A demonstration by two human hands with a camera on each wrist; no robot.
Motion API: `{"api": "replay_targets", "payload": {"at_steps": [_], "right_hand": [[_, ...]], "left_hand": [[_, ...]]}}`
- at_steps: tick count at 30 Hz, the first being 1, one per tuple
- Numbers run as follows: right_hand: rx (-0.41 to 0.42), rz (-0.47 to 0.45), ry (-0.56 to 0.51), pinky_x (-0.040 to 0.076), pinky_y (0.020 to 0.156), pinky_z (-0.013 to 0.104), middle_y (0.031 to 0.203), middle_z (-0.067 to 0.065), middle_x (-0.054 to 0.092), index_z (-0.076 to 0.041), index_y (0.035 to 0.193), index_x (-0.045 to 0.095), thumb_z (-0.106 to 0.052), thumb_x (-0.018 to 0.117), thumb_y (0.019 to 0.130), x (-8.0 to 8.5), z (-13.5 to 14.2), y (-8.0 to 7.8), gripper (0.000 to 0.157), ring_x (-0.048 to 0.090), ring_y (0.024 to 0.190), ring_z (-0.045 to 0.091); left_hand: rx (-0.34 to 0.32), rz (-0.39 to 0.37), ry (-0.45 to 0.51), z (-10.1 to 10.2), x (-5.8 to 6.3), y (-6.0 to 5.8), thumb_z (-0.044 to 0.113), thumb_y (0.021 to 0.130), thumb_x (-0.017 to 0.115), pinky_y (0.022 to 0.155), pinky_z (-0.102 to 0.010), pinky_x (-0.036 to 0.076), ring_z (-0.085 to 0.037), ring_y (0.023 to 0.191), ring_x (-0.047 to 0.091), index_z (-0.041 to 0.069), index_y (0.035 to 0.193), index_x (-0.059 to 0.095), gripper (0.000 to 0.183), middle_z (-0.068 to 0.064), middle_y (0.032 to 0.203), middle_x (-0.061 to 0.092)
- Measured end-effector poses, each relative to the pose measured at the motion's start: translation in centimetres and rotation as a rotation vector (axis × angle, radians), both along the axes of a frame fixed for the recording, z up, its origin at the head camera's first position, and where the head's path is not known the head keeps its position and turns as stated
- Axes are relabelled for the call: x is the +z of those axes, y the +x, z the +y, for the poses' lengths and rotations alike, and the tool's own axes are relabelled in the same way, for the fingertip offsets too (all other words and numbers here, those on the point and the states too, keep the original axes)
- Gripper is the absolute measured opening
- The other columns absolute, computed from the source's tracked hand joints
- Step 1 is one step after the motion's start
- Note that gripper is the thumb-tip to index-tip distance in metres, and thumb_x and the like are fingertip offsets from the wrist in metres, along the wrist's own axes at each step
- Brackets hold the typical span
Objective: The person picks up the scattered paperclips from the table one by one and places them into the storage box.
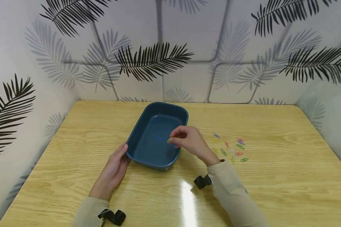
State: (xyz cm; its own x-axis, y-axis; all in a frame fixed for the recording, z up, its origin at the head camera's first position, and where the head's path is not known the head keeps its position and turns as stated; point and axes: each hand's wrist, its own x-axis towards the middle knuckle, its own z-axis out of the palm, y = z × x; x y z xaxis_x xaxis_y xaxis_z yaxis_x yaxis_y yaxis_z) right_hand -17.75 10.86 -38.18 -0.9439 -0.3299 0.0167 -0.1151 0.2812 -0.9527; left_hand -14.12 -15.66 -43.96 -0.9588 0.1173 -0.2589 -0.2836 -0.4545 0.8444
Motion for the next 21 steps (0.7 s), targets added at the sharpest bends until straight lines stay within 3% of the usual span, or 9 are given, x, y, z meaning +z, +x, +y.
{"api": "replay_targets", "payload": {"at_steps": [8,21], "right_hand": [[-0.004,0.017,0.054,0.056,0.072,0.037,0.096,0.010,0.066,0.004,0.103,0.066,-0.003,0.069,0.089,0.10,-0.15,0.03,0.017,0.063,0.084,0.021],[0.047,0.070,0.084,0.055,0.072,0.034,0.100,0.008,0.066,0.001,0.106,0.066,-0.007,0.069,0.088,0.46,0.48,0.32,0.020,0.064,0.085,0.019]], "left_hand": [[-0.009,0.004,0.000,-0.07,-0.04,-0.07,0.019,0.107,0.035,0.104,-0.026,0.029,-0.014,0.123,0.039,-0.004,0.147,0.026,0.047,-0.005,0.134,0.041],[0.007,0.006,-0.009,-0.03,0.16,0.08,0.018,0.107,0.035,0.102,-0.025,0.031,-0.012,0.118,0.042,-0.005,0.145,0.028,0.044,0.000,0.124,0.050]]}}
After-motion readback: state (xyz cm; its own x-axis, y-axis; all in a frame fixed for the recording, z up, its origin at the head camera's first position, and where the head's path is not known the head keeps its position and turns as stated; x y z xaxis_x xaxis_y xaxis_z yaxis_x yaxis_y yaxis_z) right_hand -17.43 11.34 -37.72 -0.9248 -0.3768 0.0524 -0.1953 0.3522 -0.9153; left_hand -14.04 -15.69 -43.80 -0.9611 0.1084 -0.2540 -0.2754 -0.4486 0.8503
